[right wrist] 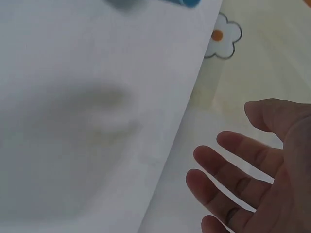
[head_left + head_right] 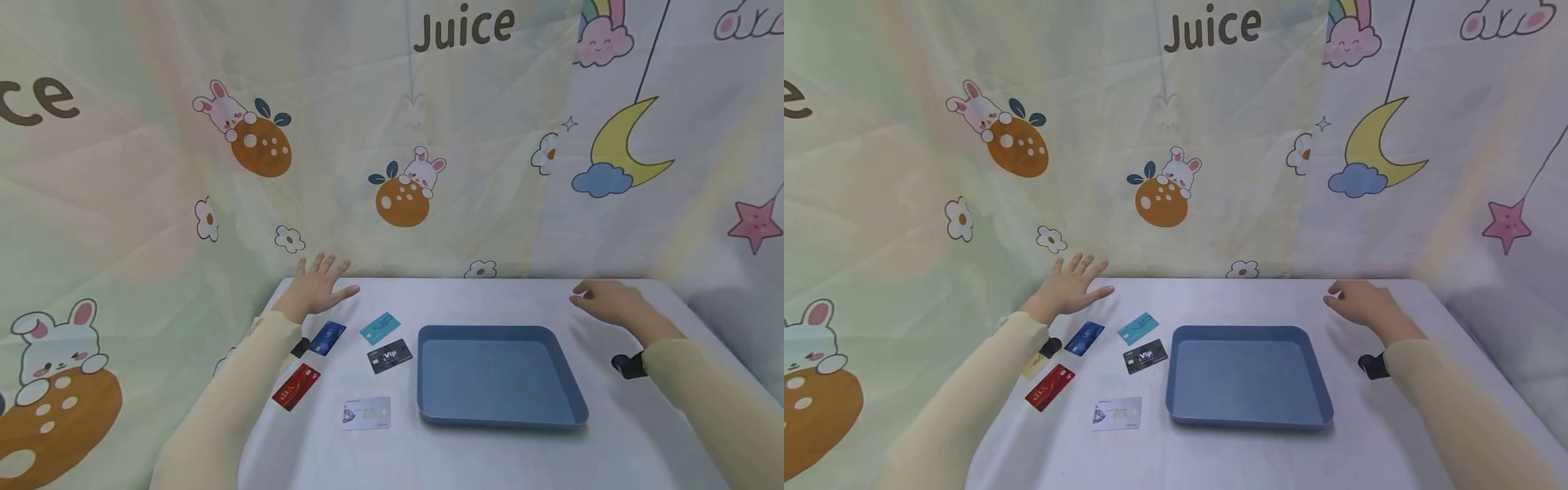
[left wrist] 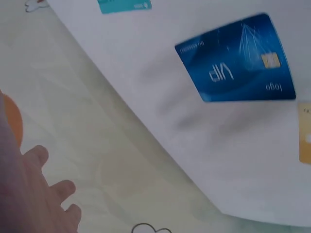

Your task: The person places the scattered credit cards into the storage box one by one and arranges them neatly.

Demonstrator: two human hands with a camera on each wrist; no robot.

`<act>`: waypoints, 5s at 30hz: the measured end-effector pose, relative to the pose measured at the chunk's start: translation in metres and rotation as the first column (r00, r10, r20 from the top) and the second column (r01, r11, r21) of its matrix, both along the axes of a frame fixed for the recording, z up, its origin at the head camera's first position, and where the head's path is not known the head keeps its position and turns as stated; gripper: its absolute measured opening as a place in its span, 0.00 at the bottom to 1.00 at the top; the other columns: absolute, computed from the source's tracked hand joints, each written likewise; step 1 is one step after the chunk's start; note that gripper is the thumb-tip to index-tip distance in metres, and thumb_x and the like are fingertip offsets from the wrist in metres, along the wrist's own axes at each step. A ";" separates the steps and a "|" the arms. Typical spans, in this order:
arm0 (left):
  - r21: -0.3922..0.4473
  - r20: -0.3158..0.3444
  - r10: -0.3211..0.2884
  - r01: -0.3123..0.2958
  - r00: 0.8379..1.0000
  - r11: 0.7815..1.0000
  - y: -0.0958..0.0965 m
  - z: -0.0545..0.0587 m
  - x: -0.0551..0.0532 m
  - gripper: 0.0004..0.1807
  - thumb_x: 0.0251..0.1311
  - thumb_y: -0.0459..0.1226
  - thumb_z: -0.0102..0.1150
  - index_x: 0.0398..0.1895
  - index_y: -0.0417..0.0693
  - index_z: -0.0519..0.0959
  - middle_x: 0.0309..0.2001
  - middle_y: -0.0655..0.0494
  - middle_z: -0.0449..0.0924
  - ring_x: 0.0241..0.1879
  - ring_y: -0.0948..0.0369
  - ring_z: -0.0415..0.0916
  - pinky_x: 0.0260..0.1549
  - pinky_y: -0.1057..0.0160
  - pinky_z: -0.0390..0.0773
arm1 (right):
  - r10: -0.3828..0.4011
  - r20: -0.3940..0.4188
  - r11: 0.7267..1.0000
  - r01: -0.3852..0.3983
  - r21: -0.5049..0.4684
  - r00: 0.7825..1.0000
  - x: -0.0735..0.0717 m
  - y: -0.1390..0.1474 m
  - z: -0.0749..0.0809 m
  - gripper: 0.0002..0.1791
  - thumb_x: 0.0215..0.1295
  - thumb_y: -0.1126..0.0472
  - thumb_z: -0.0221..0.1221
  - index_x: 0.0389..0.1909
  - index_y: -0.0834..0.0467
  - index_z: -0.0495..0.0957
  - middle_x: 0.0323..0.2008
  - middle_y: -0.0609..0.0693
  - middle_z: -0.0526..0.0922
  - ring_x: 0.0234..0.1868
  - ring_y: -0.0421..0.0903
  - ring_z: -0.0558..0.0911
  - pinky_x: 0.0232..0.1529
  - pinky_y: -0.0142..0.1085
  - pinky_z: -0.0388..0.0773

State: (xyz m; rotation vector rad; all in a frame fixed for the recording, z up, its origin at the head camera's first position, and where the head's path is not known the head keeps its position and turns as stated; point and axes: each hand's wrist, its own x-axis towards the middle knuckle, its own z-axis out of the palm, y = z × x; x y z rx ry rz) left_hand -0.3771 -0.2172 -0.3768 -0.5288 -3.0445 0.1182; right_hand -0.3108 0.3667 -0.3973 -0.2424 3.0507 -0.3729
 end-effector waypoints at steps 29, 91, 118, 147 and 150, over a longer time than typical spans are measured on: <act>0.023 0.069 -0.142 0.141 0.987 0.990 0.001 -0.073 0.059 0.45 0.70 0.70 0.39 0.82 0.59 0.57 0.79 0.44 0.61 0.81 0.41 0.47 0.75 0.30 0.44 | -0.039 0.369 0.848 0.226 -0.479 0.928 0.034 -0.042 -0.041 0.34 0.80 0.49 0.51 0.67 0.77 0.67 0.59 0.75 0.76 0.47 0.54 0.85 0.44 0.48 0.87; 0.292 0.269 0.299 -0.373 0.916 0.881 -0.017 -0.078 0.050 0.36 0.55 0.41 0.76 0.65 0.35 0.73 0.56 0.38 0.75 0.51 0.47 0.75 0.58 0.43 0.79 | 0.015 0.469 0.710 0.321 -0.627 0.883 0.042 -0.023 -0.066 0.38 0.78 0.48 0.56 0.69 0.78 0.65 0.63 0.71 0.78 0.61 0.61 0.82 0.52 0.43 0.85; 0.380 0.124 0.126 -0.164 0.984 0.910 0.007 -0.061 0.049 0.36 0.55 0.44 0.75 0.65 0.39 0.77 0.58 0.40 0.77 0.56 0.47 0.76 0.60 0.44 0.78 | 0.021 0.464 0.718 0.310 -0.623 0.885 0.044 -0.028 -0.062 0.37 0.80 0.49 0.53 0.70 0.79 0.61 0.65 0.75 0.73 0.65 0.68 0.77 0.51 0.42 0.85; 0.407 0.061 -0.157 0.119 0.986 0.906 0.083 -0.025 0.093 0.33 0.53 0.44 0.74 0.64 0.46 0.80 0.55 0.48 0.78 0.52 0.53 0.76 0.53 0.50 0.83 | -0.007 0.462 0.729 0.321 -0.605 0.887 0.047 -0.035 -0.063 0.38 0.80 0.49 0.53 0.70 0.79 0.61 0.65 0.75 0.74 0.64 0.67 0.78 0.49 0.41 0.85; 0.409 0.060 -0.179 0.140 0.982 0.902 0.089 -0.022 0.095 0.33 0.54 0.45 0.73 0.64 0.46 0.80 0.54 0.48 0.78 0.53 0.53 0.76 0.53 0.51 0.83 | -0.004 0.458 0.732 0.315 -0.604 0.889 0.047 -0.034 -0.061 0.38 0.80 0.49 0.53 0.70 0.79 0.61 0.65 0.75 0.74 0.65 0.68 0.78 0.49 0.41 0.85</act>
